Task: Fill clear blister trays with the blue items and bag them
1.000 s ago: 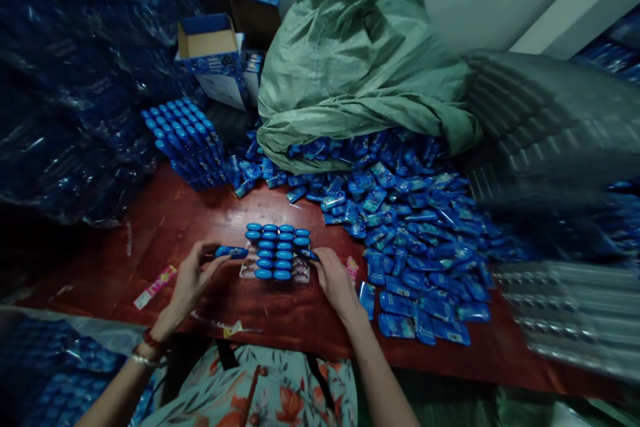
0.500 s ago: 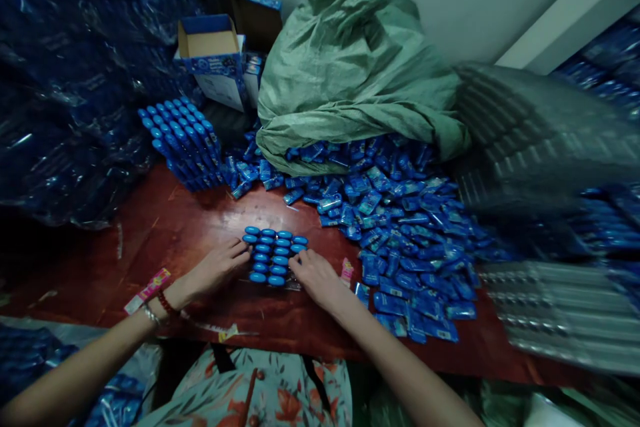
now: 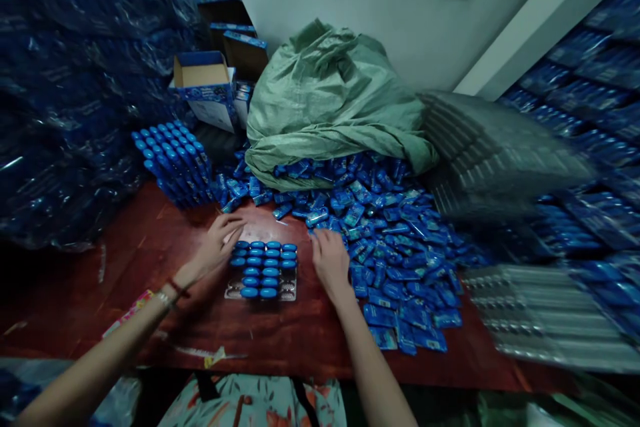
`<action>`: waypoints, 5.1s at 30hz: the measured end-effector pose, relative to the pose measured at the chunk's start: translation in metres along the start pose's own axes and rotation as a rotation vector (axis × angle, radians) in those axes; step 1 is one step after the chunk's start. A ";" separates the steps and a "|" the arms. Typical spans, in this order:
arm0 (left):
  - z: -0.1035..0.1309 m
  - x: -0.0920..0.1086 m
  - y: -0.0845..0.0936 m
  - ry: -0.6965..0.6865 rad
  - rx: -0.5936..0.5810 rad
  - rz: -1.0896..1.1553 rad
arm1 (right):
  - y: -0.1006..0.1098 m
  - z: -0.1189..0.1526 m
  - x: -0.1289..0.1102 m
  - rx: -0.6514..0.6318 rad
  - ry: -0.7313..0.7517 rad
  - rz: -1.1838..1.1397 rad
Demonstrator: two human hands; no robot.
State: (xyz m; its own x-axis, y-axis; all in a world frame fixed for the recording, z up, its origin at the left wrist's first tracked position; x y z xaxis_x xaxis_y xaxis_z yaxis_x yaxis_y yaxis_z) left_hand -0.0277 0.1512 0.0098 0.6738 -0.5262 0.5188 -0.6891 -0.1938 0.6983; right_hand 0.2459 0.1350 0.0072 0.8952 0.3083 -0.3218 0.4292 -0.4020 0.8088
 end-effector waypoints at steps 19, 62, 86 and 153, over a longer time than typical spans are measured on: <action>-0.012 -0.079 -0.027 -0.065 -0.582 0.009 | -0.027 0.042 0.008 -0.411 0.238 -0.131; 0.074 0.008 0.016 -0.173 -0.283 -0.004 | 0.006 0.118 -0.060 -0.243 0.125 -0.259; 0.059 0.022 -0.023 0.113 -0.114 0.164 | 0.002 0.023 -0.045 -0.644 0.467 0.041; 0.036 0.056 -0.007 -0.207 -0.736 -0.274 | -0.003 0.025 -0.059 -0.747 0.615 0.293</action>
State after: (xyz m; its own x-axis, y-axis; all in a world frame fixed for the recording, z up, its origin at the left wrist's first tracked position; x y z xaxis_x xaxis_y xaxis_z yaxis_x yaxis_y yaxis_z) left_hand 0.0055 0.0936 0.0165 0.6806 -0.6954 0.2307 -0.1062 0.2179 0.9702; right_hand 0.1949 0.0965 0.0109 0.6455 0.7598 0.0777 -0.1714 0.0450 0.9842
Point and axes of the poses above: each hand's wrist, its own z-axis away from the middle knuckle, its own y-axis out of the back of the hand, x = y × z, the point moved 4 cm from there along -z, towards the middle knuckle
